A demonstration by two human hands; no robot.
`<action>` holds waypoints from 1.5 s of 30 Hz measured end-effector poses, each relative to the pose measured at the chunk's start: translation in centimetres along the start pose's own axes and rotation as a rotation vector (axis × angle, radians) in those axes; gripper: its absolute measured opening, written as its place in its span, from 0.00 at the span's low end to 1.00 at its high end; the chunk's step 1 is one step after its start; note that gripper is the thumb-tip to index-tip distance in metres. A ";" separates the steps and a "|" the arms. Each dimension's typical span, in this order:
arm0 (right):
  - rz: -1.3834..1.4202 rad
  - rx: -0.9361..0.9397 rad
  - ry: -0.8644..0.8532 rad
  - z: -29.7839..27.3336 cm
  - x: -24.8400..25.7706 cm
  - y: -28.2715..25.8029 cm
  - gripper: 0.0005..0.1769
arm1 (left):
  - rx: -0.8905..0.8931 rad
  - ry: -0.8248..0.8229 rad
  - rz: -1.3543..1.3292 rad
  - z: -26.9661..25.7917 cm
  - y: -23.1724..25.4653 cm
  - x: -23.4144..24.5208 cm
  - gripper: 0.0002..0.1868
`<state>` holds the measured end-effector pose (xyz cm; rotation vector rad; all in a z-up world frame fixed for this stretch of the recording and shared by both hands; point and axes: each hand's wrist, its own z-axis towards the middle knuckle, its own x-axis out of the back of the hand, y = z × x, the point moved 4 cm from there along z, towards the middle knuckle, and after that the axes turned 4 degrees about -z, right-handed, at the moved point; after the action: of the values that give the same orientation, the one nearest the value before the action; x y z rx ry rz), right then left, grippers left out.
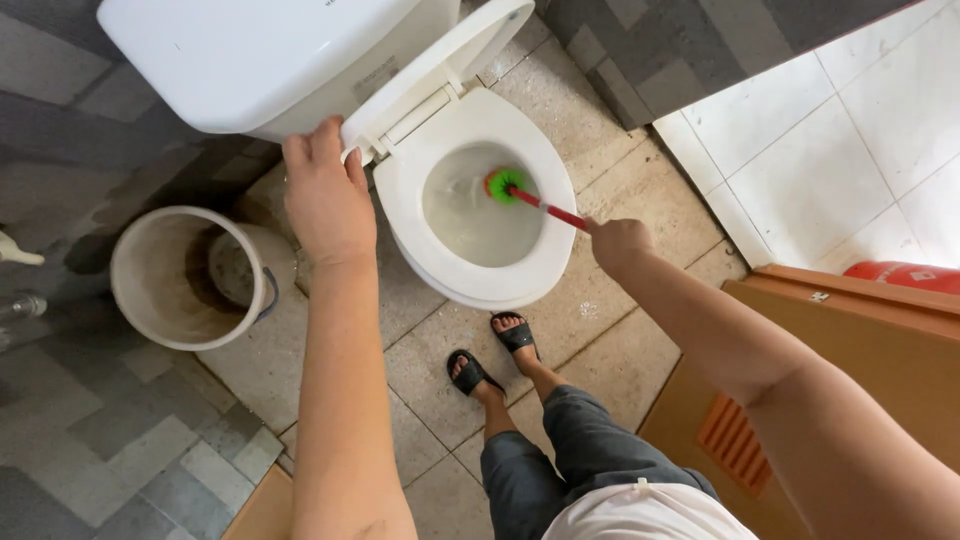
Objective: Scrubbing the toilet seat, rim, and bowl using a sponge and a toilet brush, and cleaning the floor around the toilet.
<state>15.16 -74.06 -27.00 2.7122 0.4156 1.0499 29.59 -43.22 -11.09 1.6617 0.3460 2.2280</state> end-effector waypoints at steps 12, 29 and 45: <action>-0.170 0.045 0.069 2.5 2.5 0.5 0.18 | 0.060 -0.192 -0.262 -1.0 1.7 0.6 0.33; 0.353 -0.083 -0.123 -3.2 -0.4 -2.5 0.25 | 0.076 -0.056 0.031 4.7 -2.7 4.2 0.16; 0.724 -0.203 -0.527 -5.8 2.0 -7.2 0.27 | -0.079 -0.524 0.401 16.7 -4.6 -10.0 0.31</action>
<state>11.29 -66.18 -23.63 2.8292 -0.7576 0.3985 48.73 -43.18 -16.84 2.3364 -0.2237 1.9027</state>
